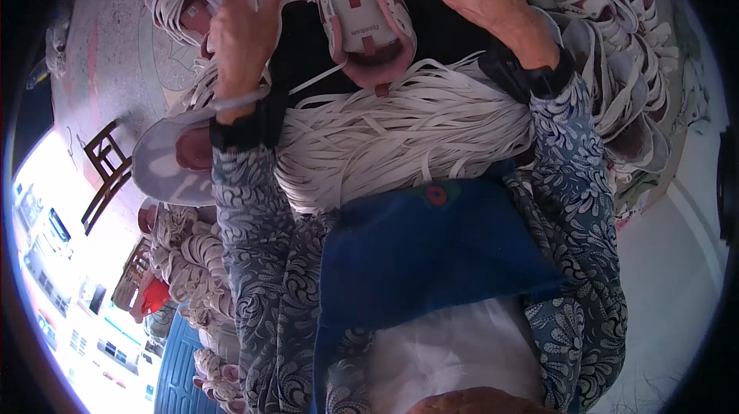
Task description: The person sits on the floor and repeatedly threads white shoelaces through the eyelets of a pink and white sneaker. They pull the laces taut and adjust them by hand, working on a single shoe while surrounded by many other shoes and bundles of laces.
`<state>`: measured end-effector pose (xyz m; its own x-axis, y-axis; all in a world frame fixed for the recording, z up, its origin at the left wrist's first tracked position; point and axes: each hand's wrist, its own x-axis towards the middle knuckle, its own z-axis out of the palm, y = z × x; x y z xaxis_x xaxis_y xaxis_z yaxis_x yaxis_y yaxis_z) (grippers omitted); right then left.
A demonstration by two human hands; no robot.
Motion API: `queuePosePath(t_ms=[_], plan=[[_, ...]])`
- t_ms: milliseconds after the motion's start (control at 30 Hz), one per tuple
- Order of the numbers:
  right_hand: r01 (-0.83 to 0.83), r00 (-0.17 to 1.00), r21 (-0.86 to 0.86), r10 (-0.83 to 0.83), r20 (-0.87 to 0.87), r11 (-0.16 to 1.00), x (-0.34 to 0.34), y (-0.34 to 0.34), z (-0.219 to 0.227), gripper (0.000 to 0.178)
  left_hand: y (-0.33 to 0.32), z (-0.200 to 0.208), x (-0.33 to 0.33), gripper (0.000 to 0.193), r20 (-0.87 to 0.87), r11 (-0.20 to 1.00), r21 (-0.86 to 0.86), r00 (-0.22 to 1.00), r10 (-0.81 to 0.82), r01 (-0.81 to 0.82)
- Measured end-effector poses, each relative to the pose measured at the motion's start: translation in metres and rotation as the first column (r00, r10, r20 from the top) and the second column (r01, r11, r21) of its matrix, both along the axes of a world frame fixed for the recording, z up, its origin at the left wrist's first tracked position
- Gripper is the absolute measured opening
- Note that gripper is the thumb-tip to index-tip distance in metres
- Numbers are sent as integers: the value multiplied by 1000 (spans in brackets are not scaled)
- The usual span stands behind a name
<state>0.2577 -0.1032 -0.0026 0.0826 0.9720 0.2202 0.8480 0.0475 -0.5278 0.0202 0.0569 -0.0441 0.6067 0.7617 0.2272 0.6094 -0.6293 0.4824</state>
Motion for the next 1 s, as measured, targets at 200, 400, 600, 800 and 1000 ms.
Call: queuePosePath(t_ms=[200,400,600,800,1000], plan=[[-222,960,173,246,-133,960,-34,17,-2,15,-35,45,-7,24,358,942,-312,934,-1,121],[-194,974,107,178,141,975,-49,33,-20,14,-58,59,-6,24,262,698,-714,946,189,58],[-182,969,123,156,193,976,-48,32,-24,13,-56,36,-7,25,146,808,-589,986,81,21],[-149,973,90,130,192,985,-51,36,-26,10,-49,19,1,25,2,954,-298,999,44,-41],[-222,975,175,220,30,959,-43,34,-16,13,-39,22,5,25,35,945,-328,999,2,9]])
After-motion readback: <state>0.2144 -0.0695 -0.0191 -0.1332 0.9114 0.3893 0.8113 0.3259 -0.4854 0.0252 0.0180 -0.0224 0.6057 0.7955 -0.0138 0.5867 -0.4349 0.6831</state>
